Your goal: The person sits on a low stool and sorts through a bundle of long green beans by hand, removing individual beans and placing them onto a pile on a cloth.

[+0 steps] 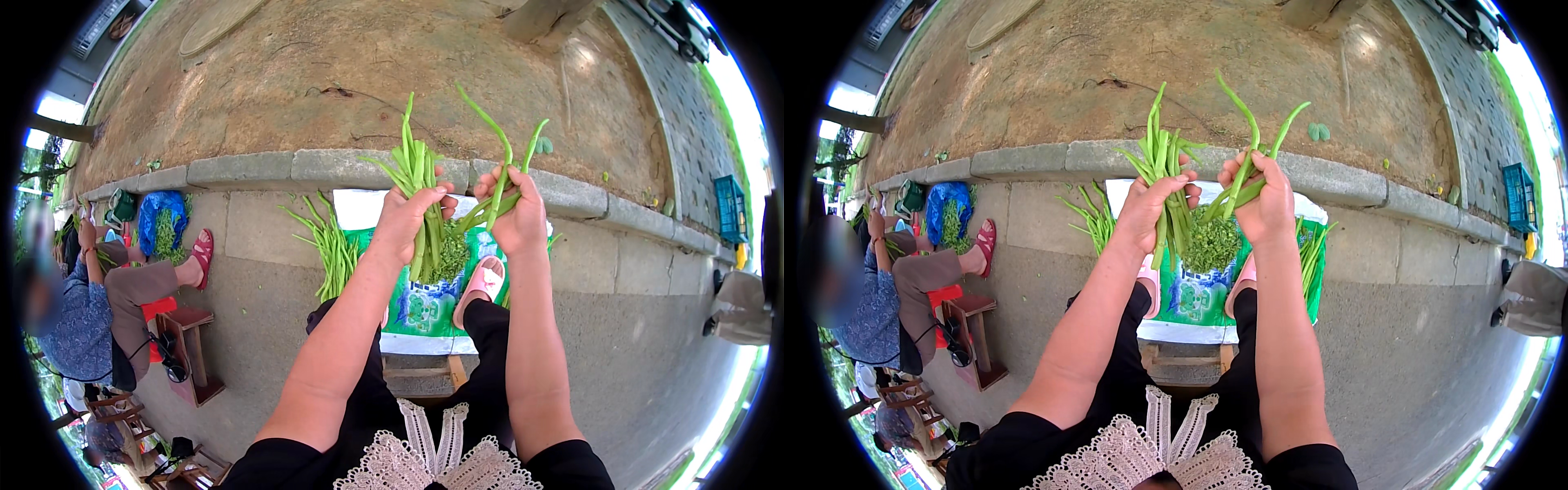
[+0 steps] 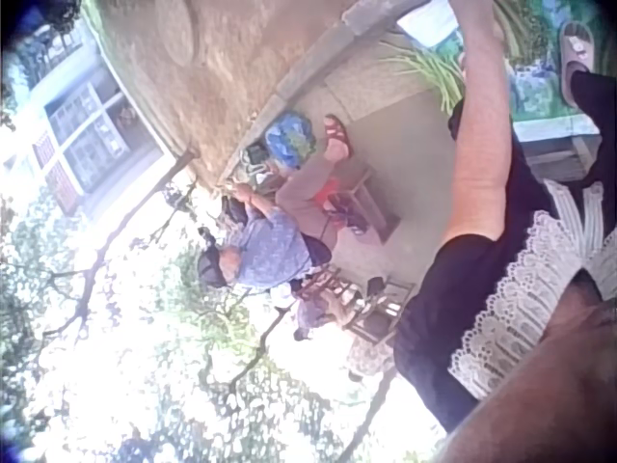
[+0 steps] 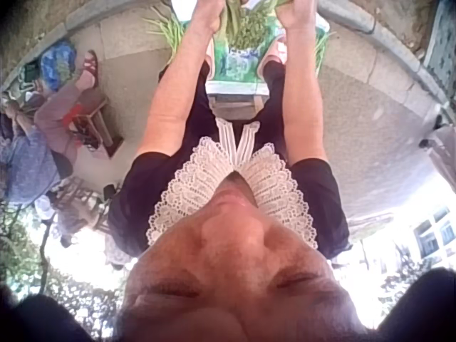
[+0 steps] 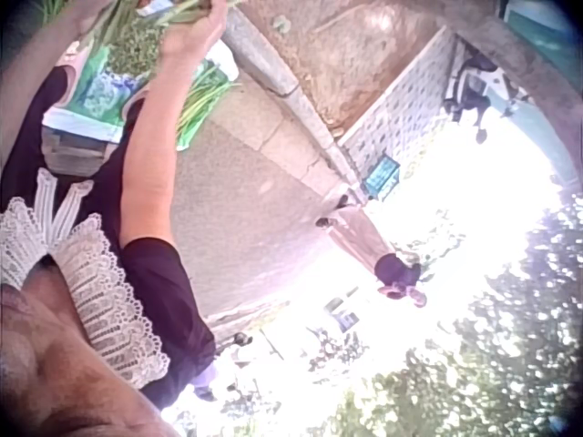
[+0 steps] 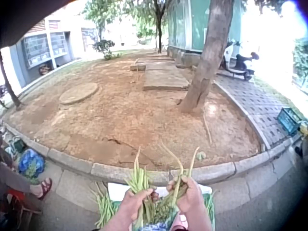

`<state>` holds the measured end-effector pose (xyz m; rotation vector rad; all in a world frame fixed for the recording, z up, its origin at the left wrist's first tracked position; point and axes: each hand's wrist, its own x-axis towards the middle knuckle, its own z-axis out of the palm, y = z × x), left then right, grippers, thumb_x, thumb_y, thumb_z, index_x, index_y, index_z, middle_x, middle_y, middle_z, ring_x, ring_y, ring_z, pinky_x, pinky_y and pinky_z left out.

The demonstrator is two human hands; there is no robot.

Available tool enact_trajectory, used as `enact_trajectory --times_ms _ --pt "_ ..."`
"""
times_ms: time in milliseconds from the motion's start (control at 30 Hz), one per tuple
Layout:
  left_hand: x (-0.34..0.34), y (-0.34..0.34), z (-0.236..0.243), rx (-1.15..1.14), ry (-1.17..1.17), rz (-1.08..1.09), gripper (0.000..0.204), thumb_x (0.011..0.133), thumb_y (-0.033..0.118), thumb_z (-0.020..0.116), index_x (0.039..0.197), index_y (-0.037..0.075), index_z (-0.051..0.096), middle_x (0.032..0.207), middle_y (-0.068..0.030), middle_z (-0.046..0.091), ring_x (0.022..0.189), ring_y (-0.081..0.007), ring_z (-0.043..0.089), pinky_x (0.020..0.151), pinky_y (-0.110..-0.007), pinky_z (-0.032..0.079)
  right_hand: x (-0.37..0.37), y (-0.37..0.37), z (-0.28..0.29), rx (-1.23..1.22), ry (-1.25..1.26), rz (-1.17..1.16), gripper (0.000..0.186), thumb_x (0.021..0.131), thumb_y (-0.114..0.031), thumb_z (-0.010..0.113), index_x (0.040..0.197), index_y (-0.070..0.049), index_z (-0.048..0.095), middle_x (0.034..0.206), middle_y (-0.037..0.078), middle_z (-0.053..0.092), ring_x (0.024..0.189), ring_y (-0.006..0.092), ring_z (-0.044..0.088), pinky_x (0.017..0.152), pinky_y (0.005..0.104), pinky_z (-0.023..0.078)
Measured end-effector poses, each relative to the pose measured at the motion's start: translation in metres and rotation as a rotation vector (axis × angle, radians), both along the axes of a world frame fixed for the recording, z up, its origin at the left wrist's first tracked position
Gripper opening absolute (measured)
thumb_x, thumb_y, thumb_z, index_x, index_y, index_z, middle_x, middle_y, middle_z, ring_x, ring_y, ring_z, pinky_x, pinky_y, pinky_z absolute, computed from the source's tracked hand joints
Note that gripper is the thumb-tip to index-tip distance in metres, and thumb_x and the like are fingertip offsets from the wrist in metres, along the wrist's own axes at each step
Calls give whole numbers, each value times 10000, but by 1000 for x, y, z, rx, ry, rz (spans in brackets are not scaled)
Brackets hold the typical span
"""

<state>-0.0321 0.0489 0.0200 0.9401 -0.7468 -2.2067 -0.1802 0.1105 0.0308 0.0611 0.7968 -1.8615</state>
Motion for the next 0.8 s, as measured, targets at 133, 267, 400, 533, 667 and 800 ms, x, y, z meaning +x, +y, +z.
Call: enact_trajectory --times_ms 133,267,400,533,667,800 --pt "-1 0 2 -21 15 -12 346 792 21 579 1130 24 504 966 -91 592 781 -172 604 700 -306 525 4 1 5 5 114 158 140 825 -100 538 890 20 509 771 126 548 655 219 536 638 350 459" --pt "-4 3 -1 -80 -13 -6 322 784 18 591 1100 16 526 972 -73 596 800 -171 605 709 -303 517 9 1 2 71 188 245 191 793 -63 584 934 39 505 784 125 548 607 175 517 547 295 437" --pt "-1 3 -4 -170 -150 -51 289 757 37 646 1035 17 569 926 -52 613 802 -150 602 699 -277 499 18 0 9 155 309 352 236 763 -87 648 926 37 531 743 93 546 530 116 479 434 236 376" --pt "-2 6 2 -264 -247 -114 275 729 56 693 985 26 597 870 -30 619 772 -113 582 681 -260 479 19 2 6 311 560 433 212 739 -142 694 805 17 571 616 38 521 484 89 452 398 227 340" --pt "-1 6 7 -362 -324 -136 266 726 59 701 971 24 602 858 -24 615 756 -95 567 669 -256 470 18 0 6 437 801 439 231 735 -192 696 743 9 583 546 6 488 483 74 444 402 221 324" --pt "-1 6 5 -342 -293 -160 268 741 65 696 985 17 595 864 -34 617 749 -105 574 671 -256 479 18 -1 3 476 878 430 240 743 -222 677 763 3 597 560 2 489 484 66 428 415 221 321"
